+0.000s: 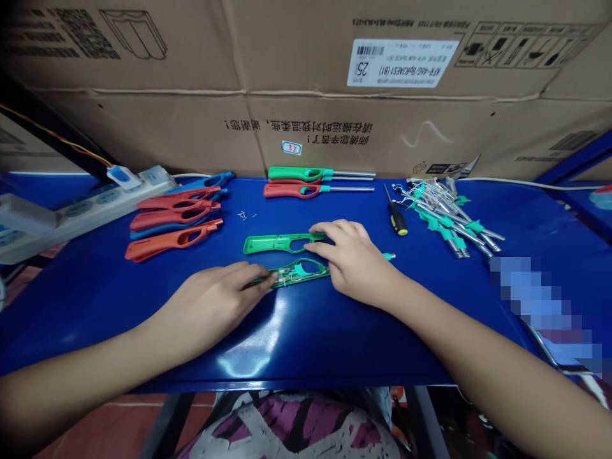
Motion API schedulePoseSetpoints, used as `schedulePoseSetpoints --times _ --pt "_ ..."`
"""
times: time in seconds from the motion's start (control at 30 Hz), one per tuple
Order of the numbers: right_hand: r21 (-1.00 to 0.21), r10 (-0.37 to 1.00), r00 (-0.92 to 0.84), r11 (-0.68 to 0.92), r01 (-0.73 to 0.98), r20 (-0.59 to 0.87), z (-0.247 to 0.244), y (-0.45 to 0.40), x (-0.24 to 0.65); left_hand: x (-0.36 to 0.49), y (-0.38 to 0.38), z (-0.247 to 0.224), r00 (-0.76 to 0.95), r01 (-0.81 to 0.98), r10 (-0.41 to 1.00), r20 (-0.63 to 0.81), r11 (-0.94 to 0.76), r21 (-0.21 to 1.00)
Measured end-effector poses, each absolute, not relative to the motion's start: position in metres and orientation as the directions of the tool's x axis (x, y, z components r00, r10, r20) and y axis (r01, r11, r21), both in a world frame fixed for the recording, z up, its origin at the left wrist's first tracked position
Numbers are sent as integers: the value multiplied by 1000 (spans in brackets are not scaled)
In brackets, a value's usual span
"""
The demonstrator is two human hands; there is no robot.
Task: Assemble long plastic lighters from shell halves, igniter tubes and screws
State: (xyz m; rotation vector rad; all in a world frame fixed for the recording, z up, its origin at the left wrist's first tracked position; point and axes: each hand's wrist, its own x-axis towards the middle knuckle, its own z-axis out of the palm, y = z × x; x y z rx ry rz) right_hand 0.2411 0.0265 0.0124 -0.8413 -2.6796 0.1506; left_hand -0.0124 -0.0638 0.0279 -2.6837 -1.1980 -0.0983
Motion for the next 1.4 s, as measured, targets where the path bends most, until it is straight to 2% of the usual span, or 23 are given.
schedulePoseSetpoints --times 0.17,0.27,0.37,0.53,0.63,0.73,0.83,0.93,1.03,1.13,1.2,1.3,1.4 --pt "-233 630 -735 776 585 251 8 32 244 -3 -78 25 694 711 708 130 -644 -282" --pt "-334 682 -693 726 601 235 7 37 245 1 -83 28 673 722 733 97 -624 -299" --pt "-453 722 -664 667 592 194 7 45 249 -2 -79 30 651 746 753 93 -613 -260" --pt "-511 735 -635 651 561 239 11 53 254 -12 -65 26 623 781 777 90 -611 -131" --pt "-604 810 -531 559 568 250 14 53 254 -16 -57 23 617 786 779 111 -617 -38" --pt "-738 896 -402 401 543 191 18 51 252 -19 -51 23 626 769 761 172 -639 30" --pt "-862 923 -359 289 416 137 22 50 250 -22 -45 25 621 740 716 320 -670 64" --pt "-941 914 -405 143 307 7 27 47 250 -27 -42 30 585 744 688 429 -666 54" --pt "-956 868 -486 45 288 -106 31 41 249 -31 -40 34 570 758 688 448 -651 35" --pt "-940 808 -576 88 329 -125 34 35 249 -34 -38 35 583 742 681 444 -669 53" --pt "-910 777 -624 193 367 -87 34 32 248 -35 -36 34 600 719 674 431 -690 79" --pt "-781 721 -692 449 434 30 33 30 247 -34 -34 29 620 691 676 398 -711 131" --pt "-625 626 -769 653 427 129 29 31 246 -33 -32 23 608 686 698 377 -702 193"
